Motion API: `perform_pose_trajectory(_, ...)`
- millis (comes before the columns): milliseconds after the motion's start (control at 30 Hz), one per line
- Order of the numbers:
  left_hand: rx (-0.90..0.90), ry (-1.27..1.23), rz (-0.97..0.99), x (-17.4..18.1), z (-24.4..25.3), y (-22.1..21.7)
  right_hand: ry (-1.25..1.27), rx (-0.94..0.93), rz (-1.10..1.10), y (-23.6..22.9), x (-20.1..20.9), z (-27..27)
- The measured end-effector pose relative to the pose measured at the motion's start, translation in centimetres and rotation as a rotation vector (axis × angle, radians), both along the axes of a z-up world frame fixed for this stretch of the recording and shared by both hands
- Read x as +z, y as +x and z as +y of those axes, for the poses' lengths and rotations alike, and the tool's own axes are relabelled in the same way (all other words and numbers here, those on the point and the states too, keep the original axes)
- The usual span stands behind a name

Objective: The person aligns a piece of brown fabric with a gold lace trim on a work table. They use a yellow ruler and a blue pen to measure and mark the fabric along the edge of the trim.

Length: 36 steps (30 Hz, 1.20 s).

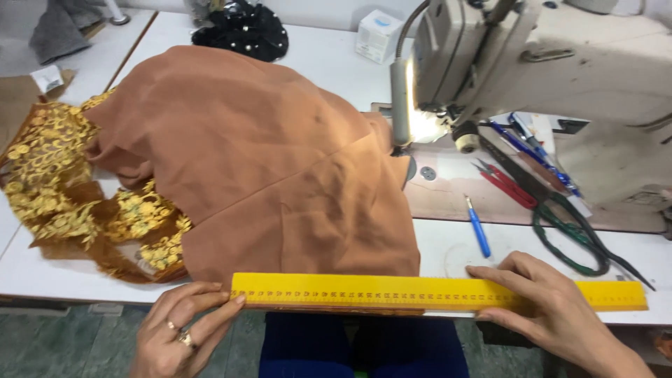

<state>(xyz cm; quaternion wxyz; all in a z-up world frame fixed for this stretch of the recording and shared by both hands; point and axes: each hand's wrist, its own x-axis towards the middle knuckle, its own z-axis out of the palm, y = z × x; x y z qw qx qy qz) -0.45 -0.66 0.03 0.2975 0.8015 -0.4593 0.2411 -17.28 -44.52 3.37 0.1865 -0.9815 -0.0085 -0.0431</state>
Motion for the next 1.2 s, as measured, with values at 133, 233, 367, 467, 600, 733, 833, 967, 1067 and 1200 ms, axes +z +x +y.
perform_pose_trajectory(133, 0.046, -0.030, -0.083, -0.4, -0.5, 0.2, 0.061, 0.013, -0.057, 0.1, 0.6, 0.0)
perform_pose_trajectory(233, 0.079, -0.013, -0.094, -0.9, -0.6, 0.1, 0.127, -0.093, -0.028, -0.2, 1.2, -1.3)
perform_pose_trajectory(367, 0.162, 0.117, 0.009, -2.0, 0.2, -0.1, 0.025, -0.458, -0.132, 0.0, 2.7, -4.2)
perform_pose_trajectory(467, 0.169, 0.061, -0.029, -2.0, -0.3, -0.2, -0.084, -0.597, -0.047, 0.0, 1.7, -8.5)
perform_pose_trajectory(600, 0.138, 0.058, -0.062, -2.4, -0.2, 0.2, -0.021, -0.670, 0.025, 0.8, 2.4, -8.4)
perform_pose_trajectory(733, 0.170, 0.026, -0.022, -1.8, -0.6, -0.3, -0.003, -0.693, 0.043, 1.2, 2.6, -8.7)
perform_pose_trajectory(833, 0.192, 0.032, -0.009, -2.4, -0.6, -0.3, -0.016, -0.662, 0.029, 1.5, 2.6, -8.9)
perform_pose_trajectory(967, 0.196, 0.127, -0.025, -4.9, 0.9, 0.7, -0.110, -0.580, -0.019, 2.0, 1.1, -10.7)
perform_pose_trajectory(1067, 0.225, 0.098, -0.004, -3.9, 0.1, 0.2, -0.132, -0.609, 0.119, 3.1, 2.5, -10.1)
perform_pose_trajectory(1200, 0.214, 0.100, 0.000, -2.9, -0.3, -0.1, -0.245, -0.443, 0.009, 5.3, 3.4, -10.9)
